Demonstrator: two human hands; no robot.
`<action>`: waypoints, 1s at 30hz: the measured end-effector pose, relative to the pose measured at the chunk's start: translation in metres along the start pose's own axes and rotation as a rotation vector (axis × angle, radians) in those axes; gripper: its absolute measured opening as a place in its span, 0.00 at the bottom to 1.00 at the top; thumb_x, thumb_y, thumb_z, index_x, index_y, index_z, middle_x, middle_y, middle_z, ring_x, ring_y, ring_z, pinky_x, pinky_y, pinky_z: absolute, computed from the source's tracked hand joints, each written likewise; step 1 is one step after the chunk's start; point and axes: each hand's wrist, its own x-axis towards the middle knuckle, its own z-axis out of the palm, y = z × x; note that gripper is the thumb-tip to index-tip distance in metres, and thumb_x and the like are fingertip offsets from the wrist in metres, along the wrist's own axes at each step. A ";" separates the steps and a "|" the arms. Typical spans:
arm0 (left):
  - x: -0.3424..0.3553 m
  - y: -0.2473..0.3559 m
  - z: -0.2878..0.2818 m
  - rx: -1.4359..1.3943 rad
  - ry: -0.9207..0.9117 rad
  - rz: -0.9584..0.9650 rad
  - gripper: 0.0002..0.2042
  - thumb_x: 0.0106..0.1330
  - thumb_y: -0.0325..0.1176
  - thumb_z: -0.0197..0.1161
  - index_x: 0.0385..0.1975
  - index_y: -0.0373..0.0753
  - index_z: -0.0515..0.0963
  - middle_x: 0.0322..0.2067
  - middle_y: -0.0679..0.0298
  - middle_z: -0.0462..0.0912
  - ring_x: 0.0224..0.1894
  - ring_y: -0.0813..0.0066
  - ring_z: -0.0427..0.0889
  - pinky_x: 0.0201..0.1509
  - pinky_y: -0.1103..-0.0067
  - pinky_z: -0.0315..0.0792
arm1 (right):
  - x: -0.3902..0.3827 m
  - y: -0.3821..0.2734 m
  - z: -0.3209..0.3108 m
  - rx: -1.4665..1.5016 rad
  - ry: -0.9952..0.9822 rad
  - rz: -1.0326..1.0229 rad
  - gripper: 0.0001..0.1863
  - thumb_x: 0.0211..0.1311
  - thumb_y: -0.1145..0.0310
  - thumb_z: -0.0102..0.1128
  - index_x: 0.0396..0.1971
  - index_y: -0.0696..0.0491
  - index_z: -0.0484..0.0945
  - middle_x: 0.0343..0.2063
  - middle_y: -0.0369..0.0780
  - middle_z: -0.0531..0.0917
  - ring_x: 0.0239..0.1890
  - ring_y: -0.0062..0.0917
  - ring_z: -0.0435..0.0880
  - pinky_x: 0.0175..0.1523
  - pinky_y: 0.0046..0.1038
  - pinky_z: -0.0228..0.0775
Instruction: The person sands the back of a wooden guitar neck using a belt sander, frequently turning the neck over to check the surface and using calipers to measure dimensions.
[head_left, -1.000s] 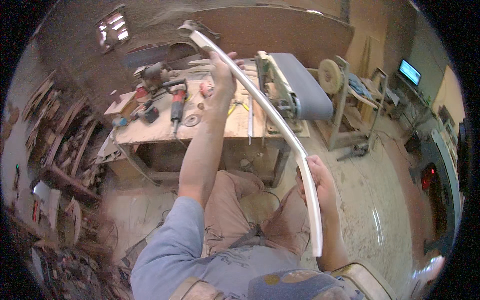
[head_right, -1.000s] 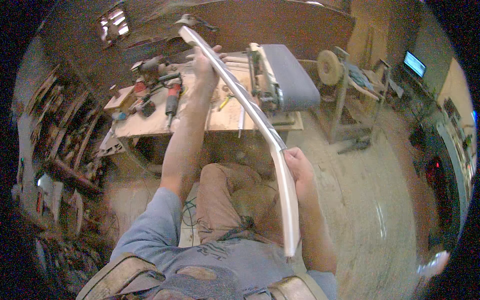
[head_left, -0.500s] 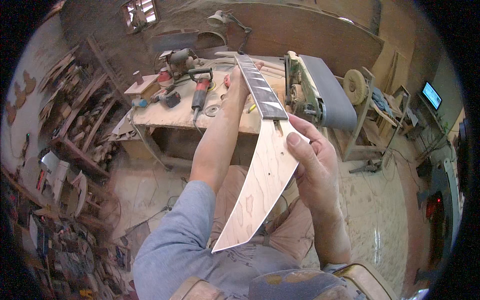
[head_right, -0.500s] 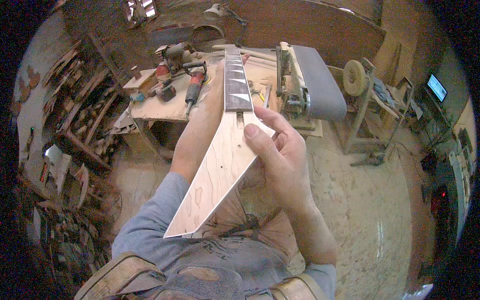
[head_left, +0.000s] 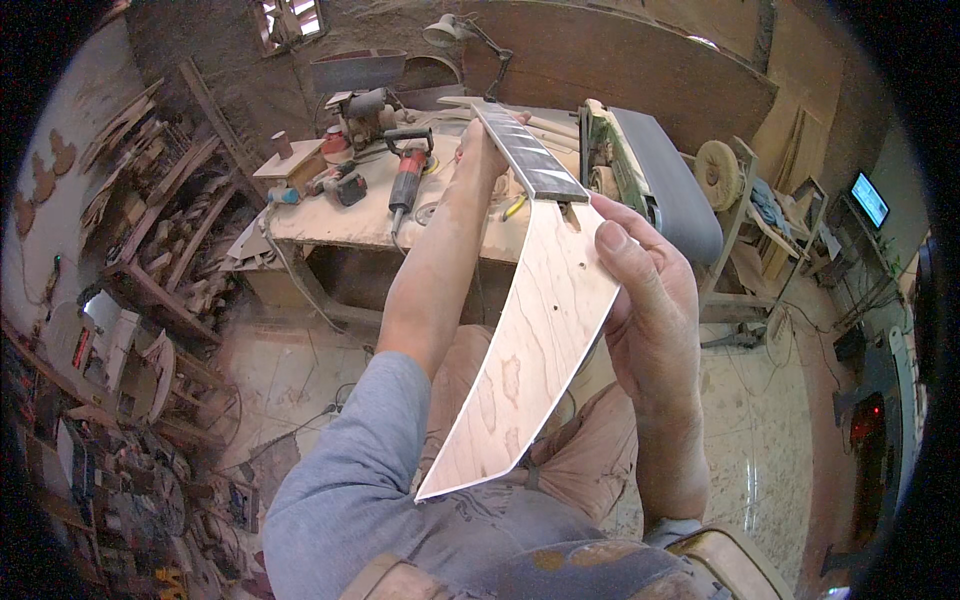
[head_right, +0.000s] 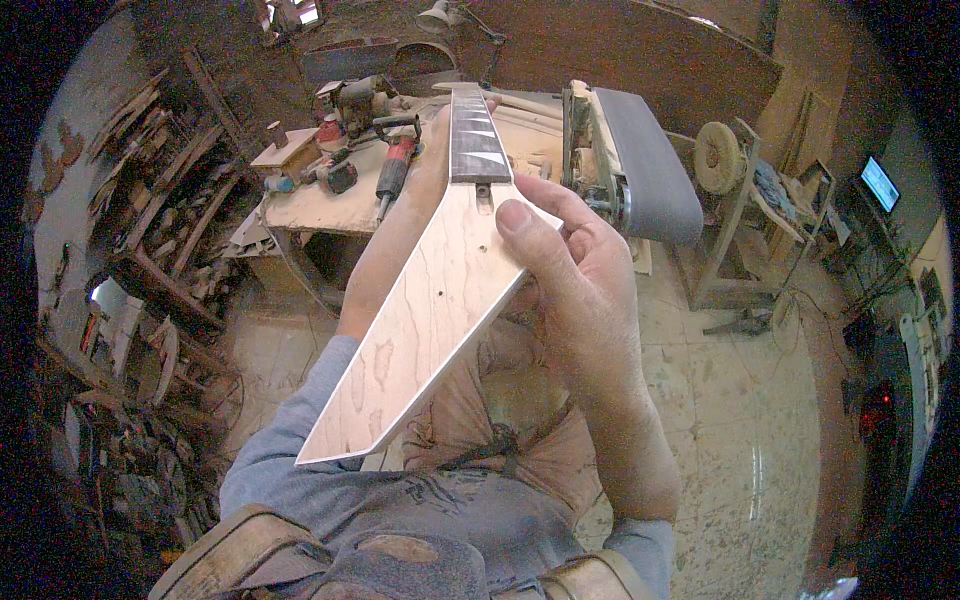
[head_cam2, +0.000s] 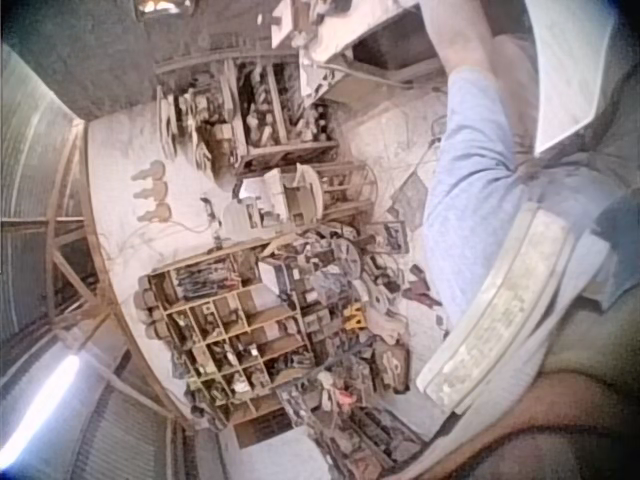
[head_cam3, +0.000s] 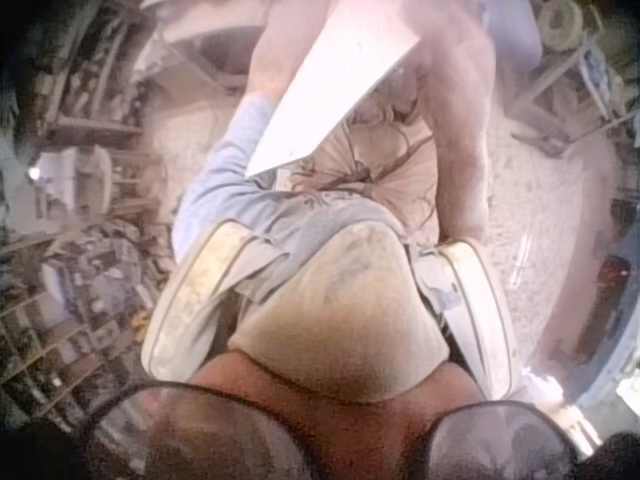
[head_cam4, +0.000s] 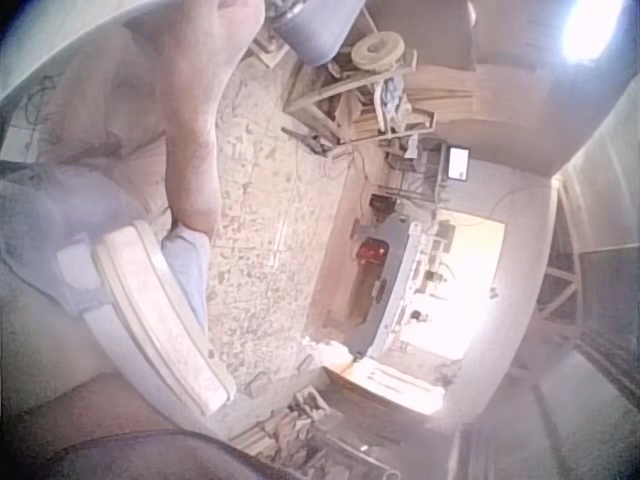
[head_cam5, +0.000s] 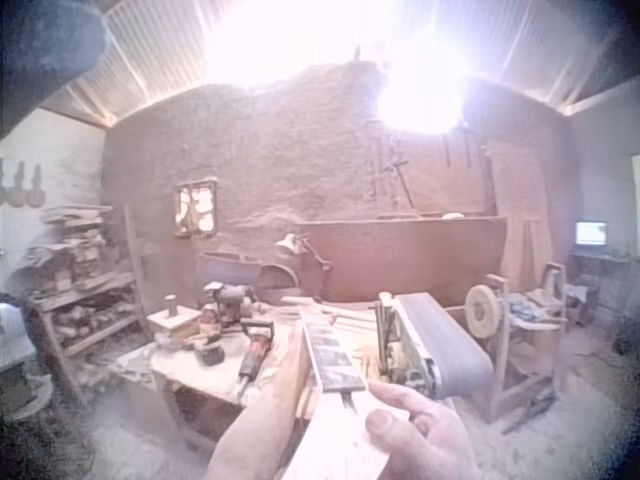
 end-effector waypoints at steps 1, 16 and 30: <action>-0.001 0.000 0.001 -0.021 -0.006 0.001 0.14 0.74 0.37 0.60 0.48 0.31 0.76 0.42 0.56 0.84 0.43 0.68 0.82 0.47 0.73 0.77 | 0.000 0.000 0.000 -0.010 0.003 -0.007 0.31 0.71 0.63 0.63 0.64 0.69 0.67 0.48 0.45 0.84 0.48 0.21 0.85 0.54 0.23 0.77; 0.019 0.003 0.004 -0.574 0.143 0.016 0.23 0.77 0.52 0.48 0.42 0.32 0.70 0.33 0.51 0.79 0.35 0.56 0.83 0.35 0.67 0.81 | -0.015 0.011 -0.047 -0.174 0.055 0.057 0.30 0.67 0.59 0.60 0.61 0.66 0.68 0.43 0.45 0.83 0.40 0.26 0.88 0.43 0.27 0.83; -0.075 0.028 0.084 -0.400 0.171 0.272 0.22 0.74 0.47 0.58 0.47 0.28 0.72 0.39 0.54 0.79 0.36 0.59 0.89 0.40 0.73 0.88 | -0.094 0.107 -0.174 -0.279 0.206 0.217 0.23 0.55 0.51 0.71 0.40 0.55 0.78 0.26 0.32 0.76 0.25 0.15 0.77 0.29 0.19 0.68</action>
